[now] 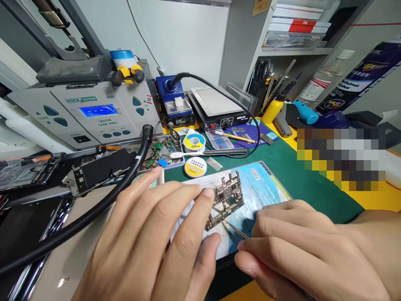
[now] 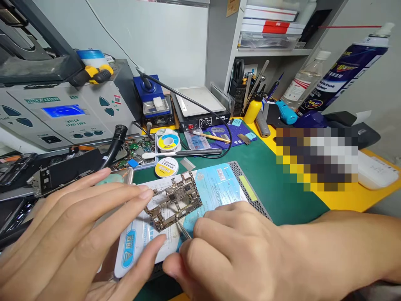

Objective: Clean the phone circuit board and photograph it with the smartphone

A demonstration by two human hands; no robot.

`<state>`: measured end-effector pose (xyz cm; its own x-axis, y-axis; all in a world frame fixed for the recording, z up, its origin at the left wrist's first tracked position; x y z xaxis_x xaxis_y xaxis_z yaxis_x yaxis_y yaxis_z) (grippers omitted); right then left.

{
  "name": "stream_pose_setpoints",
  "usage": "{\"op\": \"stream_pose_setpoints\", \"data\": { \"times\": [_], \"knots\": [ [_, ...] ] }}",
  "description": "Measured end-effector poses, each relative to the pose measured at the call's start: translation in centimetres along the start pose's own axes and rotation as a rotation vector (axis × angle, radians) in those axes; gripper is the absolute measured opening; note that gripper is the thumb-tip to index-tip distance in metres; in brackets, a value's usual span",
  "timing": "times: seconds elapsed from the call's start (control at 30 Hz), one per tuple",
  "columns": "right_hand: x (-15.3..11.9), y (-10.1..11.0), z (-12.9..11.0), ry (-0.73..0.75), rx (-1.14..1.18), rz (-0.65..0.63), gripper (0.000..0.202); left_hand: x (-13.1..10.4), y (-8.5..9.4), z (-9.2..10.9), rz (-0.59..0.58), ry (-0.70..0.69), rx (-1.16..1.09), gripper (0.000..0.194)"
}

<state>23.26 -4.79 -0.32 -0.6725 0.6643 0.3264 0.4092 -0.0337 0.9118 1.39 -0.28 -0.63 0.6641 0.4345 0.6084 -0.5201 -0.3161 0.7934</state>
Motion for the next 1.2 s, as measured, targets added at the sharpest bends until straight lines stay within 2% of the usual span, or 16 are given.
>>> {"op": "stream_pose_setpoints", "data": {
  "times": [0.2, 0.3, 0.33, 0.47, 0.57, 0.7, 0.77, 0.8, 0.87, 0.93, 1.03, 1.2],
  "knots": [
    [0.3, -0.2, -0.7, -0.057, -0.100, 0.029, 0.049, 0.0, -0.1, -0.1, 0.011, 0.015, -0.005, 0.048],
    [0.4, -0.1, -0.5, -0.011, -0.086, -0.007, 0.053, 0.0, 0.0, 0.0, 0.017, 0.020, -0.011, 0.046],
    [0.5, 0.1, -0.5, 0.027, -0.076, 0.017, 0.053, 0.0, 0.0, 0.0, 0.017, 0.027, -0.008, 0.045],
    [0.8, 0.5, 0.0, 0.018, -0.012, -0.009, 0.050, 0.0, -0.2, 0.1, 0.008, 0.038, 0.013, 0.040],
    [0.8, 0.6, 0.2, 0.004, 0.065, 0.012, 0.045, 0.0, -0.5, 0.1, 0.009, 0.027, 0.031, 0.046],
    [0.5, 0.6, 0.4, -0.029, 0.164, -0.001, 0.032, -0.2, -0.7, 0.0, 0.000, 0.138, 0.021, 0.043],
    [0.3, 0.6, 0.4, -0.008, 0.219, 0.020, 0.025, -0.3, -0.7, 0.1, 0.007, 0.103, 0.029, 0.046],
    [0.2, 0.5, 0.5, -0.080, 0.208, 0.002, 0.020, -0.3, -0.7, 0.1, 0.000, 0.101, 0.031, 0.048],
    [0.1, 0.5, 0.5, -0.121, 0.185, 0.005, 0.020, -0.3, -0.8, 0.1, -0.004, 0.082, 0.034, 0.051],
    [0.1, 0.6, 0.4, 0.002, 0.201, 0.012, 0.020, -0.2, -0.8, 0.0, -0.008, 0.097, 0.030, 0.050],
    [0.2, 0.6, 0.5, -0.061, 0.184, -0.005, 0.020, 0.0, -0.7, -0.1, -0.009, 0.112, 0.027, 0.048],
    [0.1, 0.5, 0.4, -0.062, 0.189, 0.015, 0.013, -0.1, -0.7, 0.0, -0.010, 0.115, 0.022, 0.049]
  ]
}}
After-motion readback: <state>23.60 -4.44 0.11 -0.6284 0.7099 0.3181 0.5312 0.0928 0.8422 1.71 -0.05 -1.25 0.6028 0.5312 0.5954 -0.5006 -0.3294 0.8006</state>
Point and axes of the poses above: each hand's wrist, its own x-axis towards the middle knuckle, its own y-axis out of the back of the hand, z = x × y, the point moved 2 cm from there along x, towards the middle knuckle, and after that the axes turned 6 degrees about -z, right-handed, at the moved point
